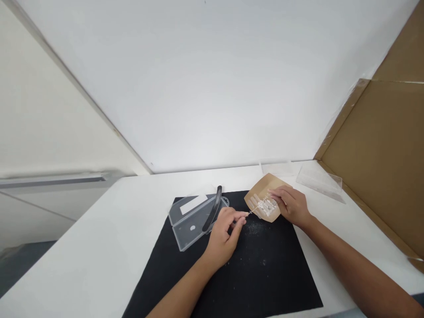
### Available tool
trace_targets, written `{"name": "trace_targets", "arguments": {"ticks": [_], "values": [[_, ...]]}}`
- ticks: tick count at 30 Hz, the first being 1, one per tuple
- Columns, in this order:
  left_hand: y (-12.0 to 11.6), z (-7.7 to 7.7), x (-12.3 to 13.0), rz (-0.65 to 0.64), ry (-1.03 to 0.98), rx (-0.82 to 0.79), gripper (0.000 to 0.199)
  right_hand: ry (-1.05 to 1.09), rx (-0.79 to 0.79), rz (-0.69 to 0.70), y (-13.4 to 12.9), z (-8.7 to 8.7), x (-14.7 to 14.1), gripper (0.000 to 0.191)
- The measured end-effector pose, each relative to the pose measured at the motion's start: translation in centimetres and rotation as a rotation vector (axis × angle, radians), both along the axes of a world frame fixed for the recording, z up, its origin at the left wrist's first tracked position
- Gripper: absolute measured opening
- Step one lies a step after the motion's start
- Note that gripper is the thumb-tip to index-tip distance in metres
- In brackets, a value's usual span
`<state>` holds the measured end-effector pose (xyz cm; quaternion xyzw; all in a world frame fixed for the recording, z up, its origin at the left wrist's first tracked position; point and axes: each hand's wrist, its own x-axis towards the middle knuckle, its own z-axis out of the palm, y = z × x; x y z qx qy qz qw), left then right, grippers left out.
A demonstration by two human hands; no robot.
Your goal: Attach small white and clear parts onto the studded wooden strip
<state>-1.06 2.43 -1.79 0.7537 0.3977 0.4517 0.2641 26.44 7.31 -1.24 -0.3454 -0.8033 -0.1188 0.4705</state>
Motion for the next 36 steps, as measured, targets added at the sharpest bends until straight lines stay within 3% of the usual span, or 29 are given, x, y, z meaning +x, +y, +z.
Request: {"name": "trace_targets", "arguments": {"ticks": [7, 11, 16, 22, 32, 36], "values": [[0.3, 0.1, -0.2, -0.019, 0.111, 0.143, 0.022, 0.044, -0.085, -0.012, 0.0, -0.6, 0.1, 0.031], [0.3, 0.0, -0.2, -0.015, 0.120, 0.163, 0.021, 0.183, -0.290, -0.019, -0.5, -0.6, -0.6, 0.027], [0.4, -0.2, -0.3, -0.007, 0.120, 0.159, 0.021, 0.537, -0.646, 0.225, -1.4, 0.5, -1.7, 0.019], [0.4, -0.1, -0.3, 0.011, 0.136, 0.190, 0.020, 0.772, -0.988, 0.483, -1.2, 1.7, -1.7, 0.031], [0.5, 0.0, -0.3, 0.045, 0.190, 0.259, 0.018, 0.848, -1.181, 0.657, -1.1, 2.1, -1.2, 0.041], [0.4, -0.1, -0.3, 0.051, 0.188, 0.257, 0.018, 0.890, -1.183, 0.633, -1.0, 2.0, -1.2, 0.043]]}}
